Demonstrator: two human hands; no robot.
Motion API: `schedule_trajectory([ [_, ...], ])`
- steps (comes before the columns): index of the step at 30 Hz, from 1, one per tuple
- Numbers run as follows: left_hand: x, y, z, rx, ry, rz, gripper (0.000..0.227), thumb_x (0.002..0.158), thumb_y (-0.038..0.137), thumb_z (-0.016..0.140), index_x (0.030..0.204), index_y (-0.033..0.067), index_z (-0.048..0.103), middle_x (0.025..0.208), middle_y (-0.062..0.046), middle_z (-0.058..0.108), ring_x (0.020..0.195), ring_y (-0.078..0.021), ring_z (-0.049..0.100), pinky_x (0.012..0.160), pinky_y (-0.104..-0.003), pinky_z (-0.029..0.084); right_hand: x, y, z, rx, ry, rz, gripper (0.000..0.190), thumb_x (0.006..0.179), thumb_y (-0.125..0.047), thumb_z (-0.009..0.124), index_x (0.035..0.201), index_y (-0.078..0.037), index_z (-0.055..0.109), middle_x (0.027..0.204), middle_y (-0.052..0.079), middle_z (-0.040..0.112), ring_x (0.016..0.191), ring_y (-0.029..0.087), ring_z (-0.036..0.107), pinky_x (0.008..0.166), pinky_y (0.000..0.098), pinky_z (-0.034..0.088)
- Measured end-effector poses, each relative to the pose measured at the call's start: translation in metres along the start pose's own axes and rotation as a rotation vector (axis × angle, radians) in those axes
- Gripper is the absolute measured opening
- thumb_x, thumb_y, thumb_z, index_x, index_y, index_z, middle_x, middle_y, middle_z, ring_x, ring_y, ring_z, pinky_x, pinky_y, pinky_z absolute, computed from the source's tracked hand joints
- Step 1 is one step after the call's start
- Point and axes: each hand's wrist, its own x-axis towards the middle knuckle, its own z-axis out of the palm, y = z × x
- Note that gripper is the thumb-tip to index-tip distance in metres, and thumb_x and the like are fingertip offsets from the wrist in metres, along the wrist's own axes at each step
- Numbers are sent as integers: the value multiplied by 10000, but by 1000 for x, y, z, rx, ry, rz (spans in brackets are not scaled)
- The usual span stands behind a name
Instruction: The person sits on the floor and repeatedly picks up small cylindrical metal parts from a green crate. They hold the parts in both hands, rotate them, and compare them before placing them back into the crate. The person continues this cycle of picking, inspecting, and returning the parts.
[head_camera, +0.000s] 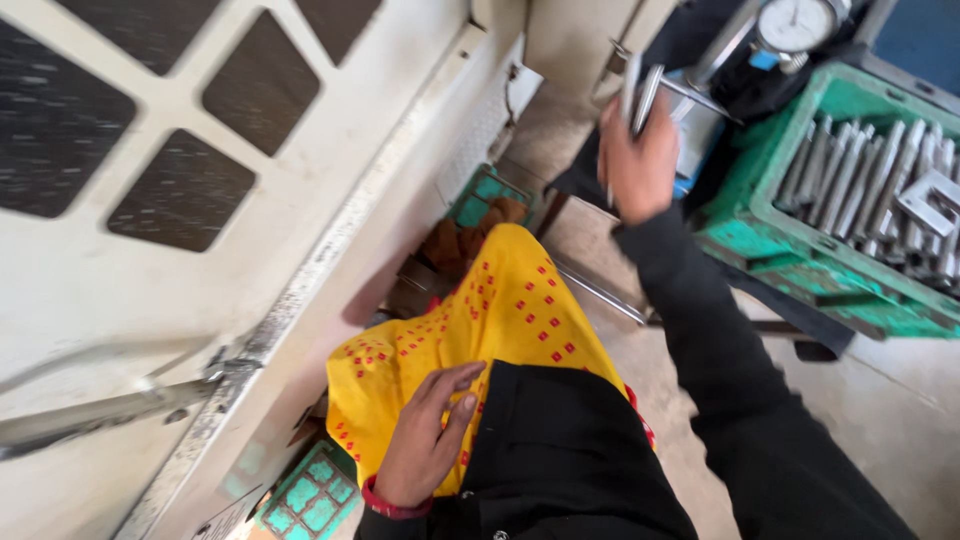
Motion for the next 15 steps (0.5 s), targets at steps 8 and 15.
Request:
schedule_trajectory([
  [8, -63, -83, -7, -31, 186, -319, 382, 998, 274, 541, 1341, 129, 624, 1252, -91, 712, 1183, -203, 708, 898, -344, 577, 180, 54, 31, -451, 259, -276, 598, 854, -278, 932, 1223, 66, 613, 1113, 309, 706, 1030, 515, 645, 891, 535, 508],
  [15, -85, -127, -8, 6, 162, -532, 412, 996, 330, 532, 1377, 193, 607, 1276, -80, 702, 1203, -190, 707, 898, -353, 595, 211, 32, 40, -708, 50, -68, 604, 697, -365, 965, 1152, -68, 700, 977, 227, 715, 929, 436, 706, 795, 530, 559],
])
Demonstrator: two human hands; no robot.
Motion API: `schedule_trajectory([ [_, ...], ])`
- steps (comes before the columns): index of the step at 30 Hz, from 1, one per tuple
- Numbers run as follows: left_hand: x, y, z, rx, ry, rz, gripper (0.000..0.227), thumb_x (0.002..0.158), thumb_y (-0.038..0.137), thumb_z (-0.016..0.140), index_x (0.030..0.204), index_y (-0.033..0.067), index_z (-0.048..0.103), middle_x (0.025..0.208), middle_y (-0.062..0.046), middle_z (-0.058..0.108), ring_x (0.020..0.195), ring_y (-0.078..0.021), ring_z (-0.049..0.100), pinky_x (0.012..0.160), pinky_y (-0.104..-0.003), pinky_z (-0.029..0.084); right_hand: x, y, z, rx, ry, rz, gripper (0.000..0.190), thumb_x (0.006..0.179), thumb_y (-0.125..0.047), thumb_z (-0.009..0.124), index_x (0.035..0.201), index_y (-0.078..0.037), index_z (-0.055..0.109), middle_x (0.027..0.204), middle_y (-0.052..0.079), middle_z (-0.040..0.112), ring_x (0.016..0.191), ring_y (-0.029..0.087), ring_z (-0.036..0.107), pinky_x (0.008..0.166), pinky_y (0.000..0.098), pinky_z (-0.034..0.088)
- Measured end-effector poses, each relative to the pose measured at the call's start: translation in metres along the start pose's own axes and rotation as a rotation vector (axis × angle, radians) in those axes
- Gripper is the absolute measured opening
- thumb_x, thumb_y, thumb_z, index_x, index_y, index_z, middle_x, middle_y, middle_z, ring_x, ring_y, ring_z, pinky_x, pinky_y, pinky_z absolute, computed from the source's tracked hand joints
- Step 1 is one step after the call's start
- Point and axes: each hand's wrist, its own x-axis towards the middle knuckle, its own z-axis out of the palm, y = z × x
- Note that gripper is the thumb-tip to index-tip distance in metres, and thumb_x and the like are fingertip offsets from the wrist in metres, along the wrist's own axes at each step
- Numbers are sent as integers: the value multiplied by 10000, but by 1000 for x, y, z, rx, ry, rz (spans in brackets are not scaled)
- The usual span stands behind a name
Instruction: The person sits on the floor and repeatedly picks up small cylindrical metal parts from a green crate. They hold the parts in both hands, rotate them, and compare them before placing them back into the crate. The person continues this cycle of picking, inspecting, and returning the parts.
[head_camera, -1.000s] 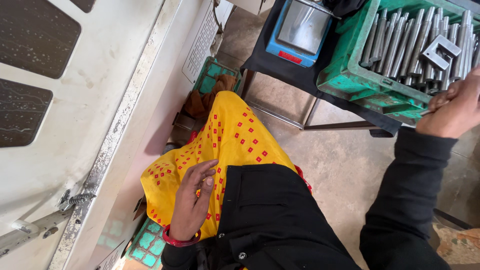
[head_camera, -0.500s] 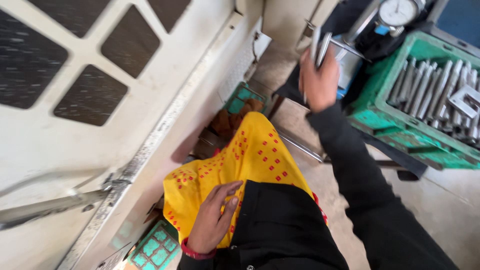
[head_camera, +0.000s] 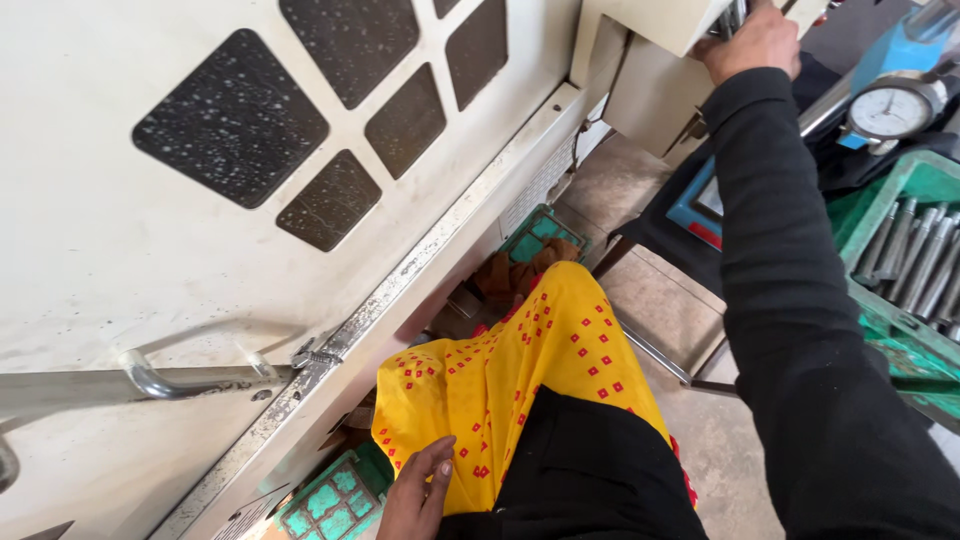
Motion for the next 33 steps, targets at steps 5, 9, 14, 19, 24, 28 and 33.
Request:
schedule_trajectory([
  [5, 9, 5, 6, -32, -6, 56, 409, 995, 325, 531, 1374, 184, 594, 1319, -81, 671, 1217, -202, 689, 914, -366, 595, 2, 6, 2, -319, -17, -57, 489, 798, -342, 920, 1174, -115, 706, 953, 222, 728, 867, 418, 722, 755, 514, 575],
  [9, 11, 13, 15, 6, -52, 43, 448, 985, 328, 551, 1418, 225, 611, 1286, -77, 670, 1172, -206, 711, 910, -363, 608, -4, 11, -9, -269, 50, -158, 609, 711, -391, 958, 1194, -122, 703, 885, 228, 717, 765, 419, 712, 699, 554, 559],
  [14, 13, 12, 17, 6, -82, 76, 411, 996, 304, 561, 1394, 210, 605, 1270, -94, 667, 1191, -204, 689, 909, -354, 594, -9, 16, -11, -287, 20, -172, 492, 817, -361, 904, 1168, -86, 695, 910, 239, 713, 787, 440, 710, 673, 530, 560],
  [19, 6, 14, 17, -146, 27, 119, 399, 981, 299, 567, 1347, 150, 622, 1188, -77, 762, 1099, -184, 747, 856, -326, 588, -71, 25, -7, -246, 13, -177, 431, 913, -375, 856, 1163, -56, 709, 983, 242, 673, 888, 411, 669, 760, 523, 539],
  [24, 21, 31, 16, -546, -33, 124, 434, 1035, 331, 450, 1349, 86, 623, 1117, -86, 771, 984, -150, 744, 760, -269, 550, -272, -20, -15, 85, 110, -558, 387, 857, -331, 793, 1018, 13, 724, 893, 185, 668, 797, 367, 613, 708, 457, 494],
  [28, 43, 38, 27, -941, -281, -39, 513, 1073, 429, 348, 1290, 66, 640, 886, -42, 697, 690, -81, 635, 585, -220, 460, -400, -83, -64, 740, -791, -595, 395, 729, -116, 822, 1118, -153, 764, 901, 89, 751, 788, 250, 742, 717, 353, 592],
  [33, 52, 40, 35, -1138, -346, -4, 392, 1092, 367, 395, 1246, 73, 605, 750, 22, 562, 479, -66, 367, 452, -226, 306, -408, -143, -107, 975, -979, -568, 389, 851, -238, 821, 1193, -103, 693, 915, 68, 720, 806, 195, 740, 699, 311, 586],
])
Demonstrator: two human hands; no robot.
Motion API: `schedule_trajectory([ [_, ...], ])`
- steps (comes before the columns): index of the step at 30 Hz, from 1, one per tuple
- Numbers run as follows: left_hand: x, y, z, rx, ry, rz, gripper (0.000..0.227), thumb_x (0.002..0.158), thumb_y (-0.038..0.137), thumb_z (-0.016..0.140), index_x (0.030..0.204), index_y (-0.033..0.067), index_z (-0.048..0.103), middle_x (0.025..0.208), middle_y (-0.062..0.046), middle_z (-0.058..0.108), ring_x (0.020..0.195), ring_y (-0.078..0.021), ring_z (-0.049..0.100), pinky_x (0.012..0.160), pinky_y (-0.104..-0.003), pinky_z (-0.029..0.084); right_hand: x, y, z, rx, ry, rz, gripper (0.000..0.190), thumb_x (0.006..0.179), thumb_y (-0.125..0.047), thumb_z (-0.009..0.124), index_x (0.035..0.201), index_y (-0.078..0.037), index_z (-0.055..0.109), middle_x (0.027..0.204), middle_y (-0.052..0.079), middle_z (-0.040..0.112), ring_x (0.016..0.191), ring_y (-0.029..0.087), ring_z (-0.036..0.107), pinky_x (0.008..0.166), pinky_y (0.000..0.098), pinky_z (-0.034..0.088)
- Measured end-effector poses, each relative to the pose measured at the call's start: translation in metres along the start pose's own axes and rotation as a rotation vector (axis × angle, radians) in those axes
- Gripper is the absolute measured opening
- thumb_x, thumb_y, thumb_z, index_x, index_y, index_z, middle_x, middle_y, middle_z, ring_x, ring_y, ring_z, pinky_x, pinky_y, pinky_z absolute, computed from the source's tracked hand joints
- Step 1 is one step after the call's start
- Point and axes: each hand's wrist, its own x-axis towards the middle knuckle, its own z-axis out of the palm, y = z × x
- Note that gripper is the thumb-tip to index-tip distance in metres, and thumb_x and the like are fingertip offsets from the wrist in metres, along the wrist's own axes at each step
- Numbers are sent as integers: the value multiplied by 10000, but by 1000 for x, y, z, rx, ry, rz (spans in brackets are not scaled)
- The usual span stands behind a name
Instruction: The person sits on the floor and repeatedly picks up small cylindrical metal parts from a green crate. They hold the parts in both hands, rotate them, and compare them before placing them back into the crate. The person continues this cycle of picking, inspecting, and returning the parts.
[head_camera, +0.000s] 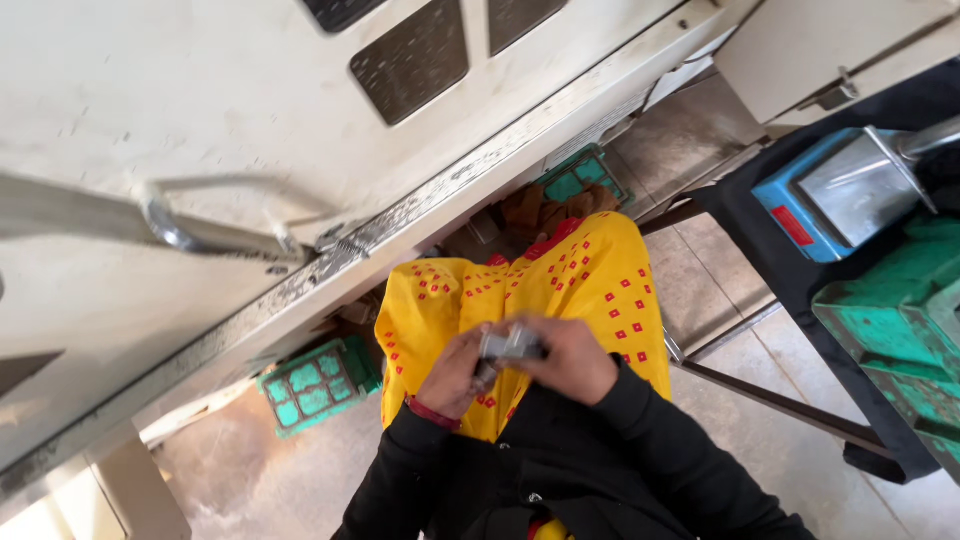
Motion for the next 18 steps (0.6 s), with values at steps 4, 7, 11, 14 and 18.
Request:
schedule_trajectory([
  [4, -6, 0, 1, -180, 209, 162, 356, 1103, 341, 397, 1168, 52, 594, 625, 21, 438, 464, -73, 352, 450, -237, 320, 11, -14, -16, 330, -9, 589, 306, 976, -233, 676, 1221, -49, 665, 776, -3, 614, 655, 91, 553, 587, 263, 479],
  [7, -6, 1, 6, -304, 267, 177, 289, 1097, 326, 401, 1161, 97, 565, 596, 34, 405, 441, -61, 322, 414, -232, 279, 5, -20, -28, 457, -150, 578, 320, 996, -191, 607, 1278, -44, 636, 813, -5, 575, 669, 68, 544, 583, 231, 455],
  [11, -7, 2, 22, -230, 235, 237, 212, 1074, 261, 437, 1179, 125, 561, 595, 31, 421, 438, -61, 337, 406, -232, 280, -1, -29, -29, 404, -251, 437, 296, 967, -125, 675, 1238, -6, 683, 867, 6, 649, 696, 55, 562, 628, 217, 492],
  [14, -11, 6, 34, -207, 248, 254, 211, 1083, 281, 450, 1129, 124, 582, 609, 37, 437, 434, -53, 346, 398, -222, 273, 2, -33, -20, 458, -185, 461, 288, 943, -108, 703, 1210, 0, 720, 867, -6, 698, 700, 46, 565, 639, 213, 495],
  [18, -18, 8, 43, -109, 321, 335, 256, 1111, 295, 453, 1060, 105, 616, 663, 61, 449, 491, -26, 359, 434, -200, 277, 2, -30, -14, 460, -159, 539, 251, 922, -107, 739, 1142, 12, 763, 793, -16, 673, 651, 52, 509, 587, 220, 439],
])
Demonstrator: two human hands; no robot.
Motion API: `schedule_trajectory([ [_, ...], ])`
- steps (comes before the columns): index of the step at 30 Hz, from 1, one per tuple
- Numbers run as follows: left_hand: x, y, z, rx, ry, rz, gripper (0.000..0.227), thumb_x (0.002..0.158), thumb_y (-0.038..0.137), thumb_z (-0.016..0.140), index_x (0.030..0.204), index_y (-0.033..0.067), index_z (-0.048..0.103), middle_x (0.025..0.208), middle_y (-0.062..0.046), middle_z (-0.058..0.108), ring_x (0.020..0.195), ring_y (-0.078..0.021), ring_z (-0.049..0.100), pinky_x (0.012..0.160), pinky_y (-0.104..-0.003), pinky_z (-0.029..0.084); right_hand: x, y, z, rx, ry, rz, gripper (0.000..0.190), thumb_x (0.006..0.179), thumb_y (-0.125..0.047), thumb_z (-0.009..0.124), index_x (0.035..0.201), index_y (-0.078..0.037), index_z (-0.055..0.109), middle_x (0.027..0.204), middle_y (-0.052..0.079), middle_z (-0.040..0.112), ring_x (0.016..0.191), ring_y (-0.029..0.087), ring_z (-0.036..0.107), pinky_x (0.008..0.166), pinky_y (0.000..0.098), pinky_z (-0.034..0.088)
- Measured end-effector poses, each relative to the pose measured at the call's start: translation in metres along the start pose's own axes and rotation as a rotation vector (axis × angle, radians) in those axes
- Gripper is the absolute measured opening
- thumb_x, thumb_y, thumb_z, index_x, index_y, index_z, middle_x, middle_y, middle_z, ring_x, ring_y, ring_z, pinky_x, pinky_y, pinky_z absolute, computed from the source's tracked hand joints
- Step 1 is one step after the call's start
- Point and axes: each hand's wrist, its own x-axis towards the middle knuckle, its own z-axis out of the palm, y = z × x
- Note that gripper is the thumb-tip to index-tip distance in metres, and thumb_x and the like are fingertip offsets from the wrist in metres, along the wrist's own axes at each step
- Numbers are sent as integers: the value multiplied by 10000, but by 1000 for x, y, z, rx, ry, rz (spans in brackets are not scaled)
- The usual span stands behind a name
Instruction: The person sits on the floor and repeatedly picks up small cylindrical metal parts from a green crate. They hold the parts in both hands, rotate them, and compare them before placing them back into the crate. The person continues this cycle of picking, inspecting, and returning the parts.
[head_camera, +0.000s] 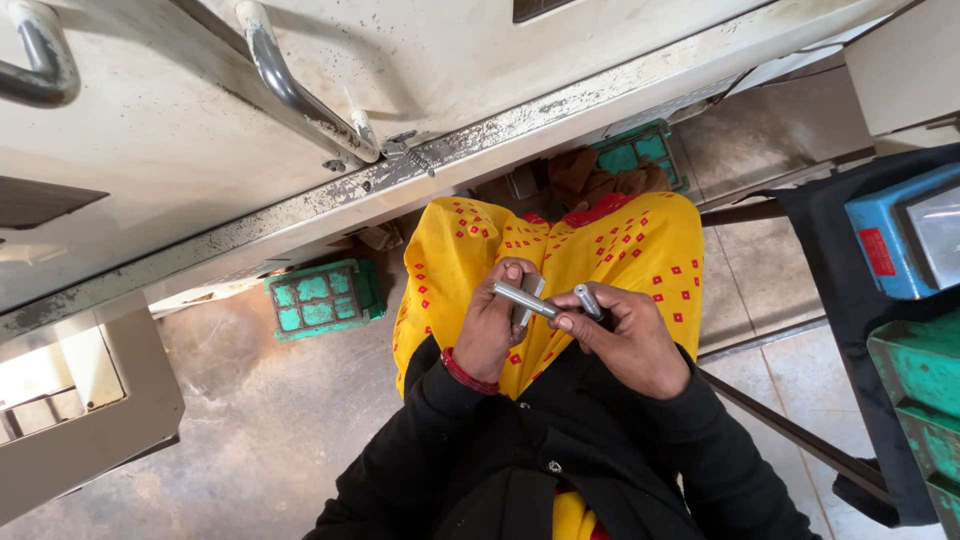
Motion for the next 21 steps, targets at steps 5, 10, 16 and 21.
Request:
schedule_trajectory([
  [5, -4, -2, -3, 149, -86, 155, 268, 1117, 275, 458, 1068, 79, 633, 729, 49, 506, 588, -29, 436, 520, -207, 364, 1, 10, -3, 31, -68, 27, 218, 914, -138, 745, 1086, -3, 755, 740, -22, 635, 617, 52, 523, 565, 220, 449],
  [10, 0, -9, -8, 182, -225, 282, 287, 1182, 270, 474, 1082, 53, 631, 848, 26, 542, 748, -39, 476, 653, -214, 396, -1, 11, 6, -161, -97, -171, 225, 935, -201, 778, 959, -9, 664, 746, -30, 545, 693, 54, 462, 608, 238, 433],
  [16, 6, -11, -9, 70, 62, 26, 295, 1082, 343, 480, 1051, 98, 641, 726, 50, 535, 581, -32, 458, 490, -210, 365, -5, -5, 29, -575, 250, -200, 343, 828, -252, 891, 820, -14, 645, 627, 65, 501, 545, 113, 454, 533, 289, 396],
  [21, 1, -11, -9, 15, 22, -18, 310, 1078, 356, 492, 1025, 92, 647, 664, 34, 501, 478, -47, 391, 432, -221, 300, -12, -19, 16, -378, 76, -298, 206, 915, -185, 758, 1036, -28, 700, 715, 10, 621, 617, 39, 548, 585, 222, 481],
])
